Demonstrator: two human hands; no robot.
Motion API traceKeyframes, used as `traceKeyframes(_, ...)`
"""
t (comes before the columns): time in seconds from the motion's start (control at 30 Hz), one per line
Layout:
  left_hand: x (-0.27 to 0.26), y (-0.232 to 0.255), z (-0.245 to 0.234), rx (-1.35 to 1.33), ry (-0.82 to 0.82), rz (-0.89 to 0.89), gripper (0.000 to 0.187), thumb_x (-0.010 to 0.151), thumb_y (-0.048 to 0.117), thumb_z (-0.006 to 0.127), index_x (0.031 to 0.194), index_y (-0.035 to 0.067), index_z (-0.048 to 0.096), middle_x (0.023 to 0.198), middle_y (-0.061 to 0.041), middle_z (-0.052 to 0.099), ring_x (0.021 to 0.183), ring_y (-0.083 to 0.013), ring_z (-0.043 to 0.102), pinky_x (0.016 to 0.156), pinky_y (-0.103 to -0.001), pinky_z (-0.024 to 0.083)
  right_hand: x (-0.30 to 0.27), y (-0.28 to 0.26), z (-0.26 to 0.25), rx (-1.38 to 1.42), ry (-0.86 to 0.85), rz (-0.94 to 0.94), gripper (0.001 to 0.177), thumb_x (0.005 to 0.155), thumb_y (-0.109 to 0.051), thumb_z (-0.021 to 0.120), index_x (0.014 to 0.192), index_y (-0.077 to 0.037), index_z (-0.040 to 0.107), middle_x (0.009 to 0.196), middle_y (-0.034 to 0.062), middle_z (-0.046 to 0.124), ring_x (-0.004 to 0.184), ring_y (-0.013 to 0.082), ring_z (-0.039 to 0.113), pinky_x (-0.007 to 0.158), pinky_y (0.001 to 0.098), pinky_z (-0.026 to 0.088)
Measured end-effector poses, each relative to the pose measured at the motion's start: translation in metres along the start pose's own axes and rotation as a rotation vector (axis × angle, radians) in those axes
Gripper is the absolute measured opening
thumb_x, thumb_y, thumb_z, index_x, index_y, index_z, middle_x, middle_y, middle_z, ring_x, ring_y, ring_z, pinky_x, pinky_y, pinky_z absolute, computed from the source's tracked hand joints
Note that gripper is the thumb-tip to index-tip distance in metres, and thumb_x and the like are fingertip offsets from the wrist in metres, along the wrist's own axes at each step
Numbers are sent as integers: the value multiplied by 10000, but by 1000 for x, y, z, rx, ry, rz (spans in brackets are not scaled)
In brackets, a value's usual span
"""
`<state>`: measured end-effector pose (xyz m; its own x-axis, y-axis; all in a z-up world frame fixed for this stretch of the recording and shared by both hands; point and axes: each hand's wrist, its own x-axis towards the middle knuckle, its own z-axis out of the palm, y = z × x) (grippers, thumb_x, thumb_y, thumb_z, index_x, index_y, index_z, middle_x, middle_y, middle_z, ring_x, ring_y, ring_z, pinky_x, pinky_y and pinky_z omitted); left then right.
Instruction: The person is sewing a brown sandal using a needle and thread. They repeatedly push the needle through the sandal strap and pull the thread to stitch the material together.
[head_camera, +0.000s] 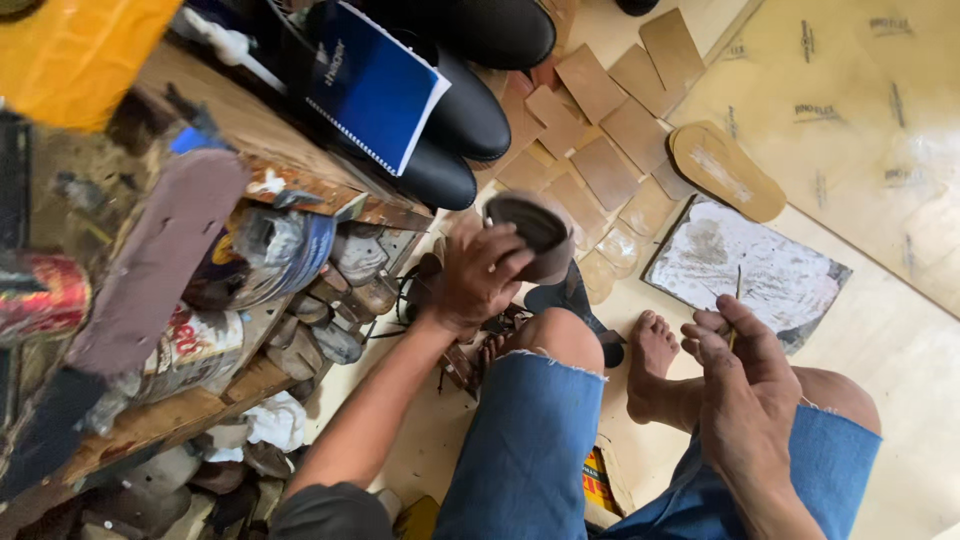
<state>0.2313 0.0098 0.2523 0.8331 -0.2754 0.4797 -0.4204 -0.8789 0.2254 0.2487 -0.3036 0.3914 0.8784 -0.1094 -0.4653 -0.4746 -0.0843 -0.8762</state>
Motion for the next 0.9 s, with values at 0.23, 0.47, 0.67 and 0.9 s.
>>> traceKeyframes(0.23,69,57,-130,-245,388,-409,630,876,482,690,1287,10,615,1151,-176,686,1110,-386,705,1103,-669,417,12,39,0,36,-154,-574,615,1030,-59,592,1582,108,379,1386,245,541,1314,304,572,1174,409,485)
traceKeyframes(0.47,36,121,-176,-550,599,-778,749,748,276,863,1358,-55,580,1144,-254,671,1064,-368,679,1016,-565,533,-29,23,20,280,-312,-711,859,1014,-439,468,1643,107,263,1443,285,425,1403,350,447,1172,539,479)
traceKeyframes(0.67,-38,193,-160,-494,687,-994,848,711,293,917,1377,-64,533,1182,-341,646,1154,-490,674,1018,-578,513,-83,37,41,50,-221,-969,479,1126,-104,425,1540,137,452,1269,258,620,1162,348,680,1088,509,522)
traceKeyframes(0.9,-93,236,-179,-403,694,-892,802,682,324,965,1281,-25,562,1139,-252,594,1127,-411,665,1020,-504,506,-97,51,43,89,-110,-1233,420,1131,-101,520,1431,192,545,1162,283,663,959,366,738,923,474,579)
